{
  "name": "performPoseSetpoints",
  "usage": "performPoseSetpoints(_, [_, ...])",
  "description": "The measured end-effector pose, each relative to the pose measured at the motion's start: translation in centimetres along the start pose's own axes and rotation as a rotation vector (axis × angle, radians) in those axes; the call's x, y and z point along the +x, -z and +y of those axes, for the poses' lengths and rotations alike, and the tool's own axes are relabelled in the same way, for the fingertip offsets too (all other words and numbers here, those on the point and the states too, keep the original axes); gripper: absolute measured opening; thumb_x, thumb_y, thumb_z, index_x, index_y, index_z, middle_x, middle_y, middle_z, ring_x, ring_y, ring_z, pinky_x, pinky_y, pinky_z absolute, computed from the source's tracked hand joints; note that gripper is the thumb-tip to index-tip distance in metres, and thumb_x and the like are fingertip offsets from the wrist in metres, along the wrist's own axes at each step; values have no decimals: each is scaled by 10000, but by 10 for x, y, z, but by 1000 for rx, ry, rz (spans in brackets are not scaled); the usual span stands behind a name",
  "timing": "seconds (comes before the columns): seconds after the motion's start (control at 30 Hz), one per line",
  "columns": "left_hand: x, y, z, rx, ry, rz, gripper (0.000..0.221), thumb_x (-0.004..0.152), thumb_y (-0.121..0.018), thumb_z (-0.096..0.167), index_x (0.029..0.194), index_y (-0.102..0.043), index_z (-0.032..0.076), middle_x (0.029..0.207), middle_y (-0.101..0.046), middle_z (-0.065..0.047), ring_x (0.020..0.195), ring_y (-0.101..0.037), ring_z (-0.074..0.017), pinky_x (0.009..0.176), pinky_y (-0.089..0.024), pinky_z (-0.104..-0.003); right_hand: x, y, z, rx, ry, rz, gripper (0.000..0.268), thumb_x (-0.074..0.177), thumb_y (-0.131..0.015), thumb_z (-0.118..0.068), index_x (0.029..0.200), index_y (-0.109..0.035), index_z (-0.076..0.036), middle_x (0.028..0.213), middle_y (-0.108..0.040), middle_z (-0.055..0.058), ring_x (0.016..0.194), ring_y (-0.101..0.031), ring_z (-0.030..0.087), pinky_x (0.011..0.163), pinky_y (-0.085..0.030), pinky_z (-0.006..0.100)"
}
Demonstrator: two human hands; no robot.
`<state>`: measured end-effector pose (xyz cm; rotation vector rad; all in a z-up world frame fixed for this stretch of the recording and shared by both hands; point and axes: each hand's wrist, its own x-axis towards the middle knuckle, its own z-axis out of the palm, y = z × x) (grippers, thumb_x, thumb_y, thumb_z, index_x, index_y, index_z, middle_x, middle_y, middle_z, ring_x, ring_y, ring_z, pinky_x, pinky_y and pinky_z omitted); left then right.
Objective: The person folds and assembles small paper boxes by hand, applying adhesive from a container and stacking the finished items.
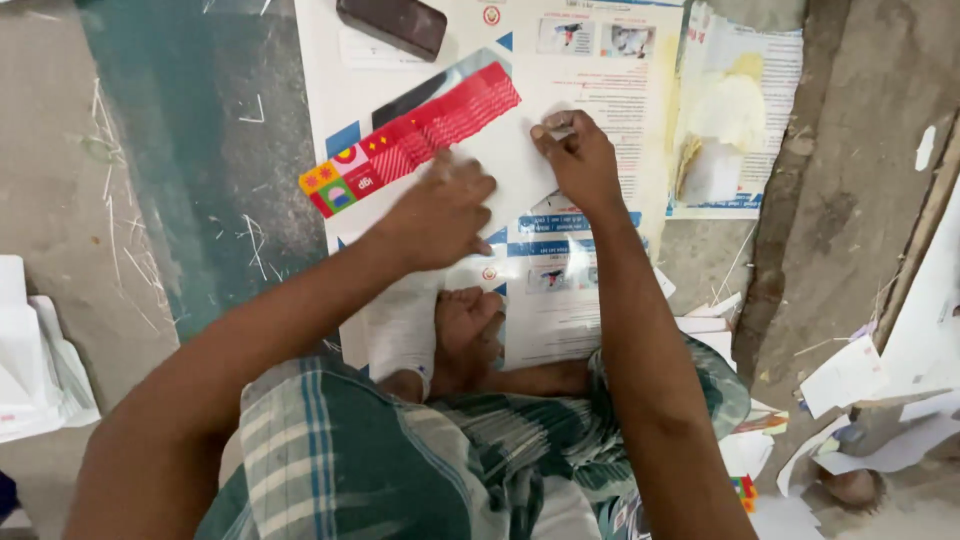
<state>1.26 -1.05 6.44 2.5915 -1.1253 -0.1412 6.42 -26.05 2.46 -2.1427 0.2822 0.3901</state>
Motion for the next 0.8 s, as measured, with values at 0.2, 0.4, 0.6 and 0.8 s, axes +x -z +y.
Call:
performPoseSetpoints(0.2, [-15,-3,-53,-540,321,502,292,952,-745,372,1098,-754,120,1383,-609,-77,1300,-558,-282,1093,-358,-530,-10,2,-35,108,-9,-21,498,840,-804,-258,1216,-548,-56,796,-715,34,703,-693,83,628,-550,250])
performPoseSetpoints(0.4, [-58,13,-89,-804,436,11,445,836,-833,354,1174,-756,75,955,-749,-99,917,-680,-303,809,-546,-430,-90,8,-89,-125,142,-418,398,836,-847,-251,1156,-772,-27,869,-776,124,742,-665,215,654,-533,328])
performPoseSetpoints(0.6, [-21,93,21,-175,308,-131,486,886,-792,361,1310,-650,171,867,-765,-124,791,-728,-320,660,-559,-463,-89,11,6,401,431,-288,362,937,-769,-193,1234,-683,-6,1333,-647,158,1222,-629,188,911,-594,351])
performPoseSetpoints(0.8, [-120,55,-47,-897,330,85,688,880,-709,482,1415,-591,66,1113,-744,-168,1056,-703,-339,902,-540,-451,-83,17,12,903,400,-241,757,1083,-269,-659,1335,-616,-35,1096,-668,72,1167,-628,128,1067,-503,261])
